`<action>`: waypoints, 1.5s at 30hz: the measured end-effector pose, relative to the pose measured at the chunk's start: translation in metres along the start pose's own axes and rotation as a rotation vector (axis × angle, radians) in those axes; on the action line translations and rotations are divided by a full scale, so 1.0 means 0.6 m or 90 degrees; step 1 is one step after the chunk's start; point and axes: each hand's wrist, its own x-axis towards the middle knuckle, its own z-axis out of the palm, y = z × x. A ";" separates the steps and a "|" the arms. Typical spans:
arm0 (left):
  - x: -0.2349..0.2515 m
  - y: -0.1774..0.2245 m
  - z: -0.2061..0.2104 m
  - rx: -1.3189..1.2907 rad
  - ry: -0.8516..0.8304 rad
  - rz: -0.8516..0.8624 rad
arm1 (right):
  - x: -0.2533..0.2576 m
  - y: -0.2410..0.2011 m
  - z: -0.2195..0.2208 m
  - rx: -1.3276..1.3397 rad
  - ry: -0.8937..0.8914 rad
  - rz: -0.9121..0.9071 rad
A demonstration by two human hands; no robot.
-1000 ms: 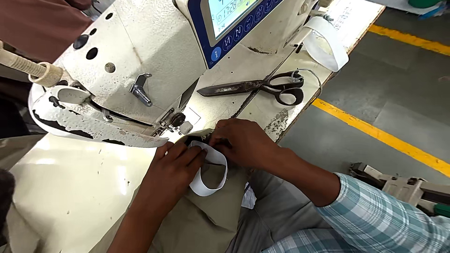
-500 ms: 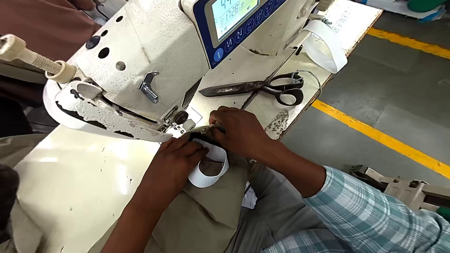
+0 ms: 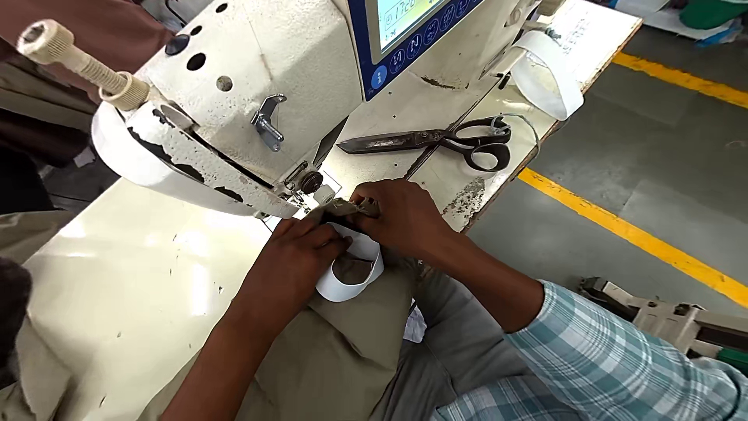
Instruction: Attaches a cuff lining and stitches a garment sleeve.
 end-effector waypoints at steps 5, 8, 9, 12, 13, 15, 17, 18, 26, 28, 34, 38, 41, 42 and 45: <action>0.001 0.000 0.000 0.000 0.004 0.004 | 0.001 -0.005 -0.005 -0.026 -0.027 0.046; 0.002 -0.001 0.001 0.001 0.008 0.005 | 0.005 -0.002 -0.005 -0.011 -0.015 0.026; 0.002 0.000 0.001 0.002 0.011 0.005 | 0.005 0.002 -0.005 0.002 -0.010 0.013; -0.001 0.002 0.002 0.013 0.008 0.004 | 0.003 0.003 -0.003 0.015 -0.006 -0.035; -0.002 0.003 0.002 0.018 0.006 0.005 | 0.001 0.001 -0.003 0.010 -0.002 -0.055; -0.003 0.004 0.003 0.026 0.013 0.011 | -0.003 -0.006 -0.002 -0.022 0.002 -0.103; -0.004 0.005 0.004 0.032 0.018 0.009 | -0.006 -0.012 -0.001 -0.051 -0.008 -0.143; -0.006 0.005 0.004 0.034 0.020 0.007 | -0.007 -0.015 -0.001 -0.060 -0.017 -0.154; -0.013 0.016 0.016 0.040 0.131 -0.017 | -0.018 -0.027 -0.008 -0.126 -0.113 -0.199; -0.012 0.017 0.016 0.044 0.162 -0.021 | -0.026 -0.032 -0.005 -0.158 -0.116 -0.219; -0.017 0.014 0.018 0.070 0.095 -0.057 | -0.050 -0.031 0.000 -0.218 -0.133 -0.226; -0.017 0.011 0.018 0.061 0.077 -0.071 | -0.062 -0.014 0.015 -0.207 -0.070 -0.243; -0.013 0.004 0.009 0.034 0.042 -0.081 | -0.063 -0.008 0.019 -0.194 -0.034 -0.241; -0.010 0.002 0.007 0.028 0.029 -0.083 | -0.064 -0.008 0.019 -0.192 -0.029 -0.235; -0.005 0.004 0.001 0.023 0.006 -0.087 | -0.070 -0.010 0.023 -0.183 -0.008 -0.216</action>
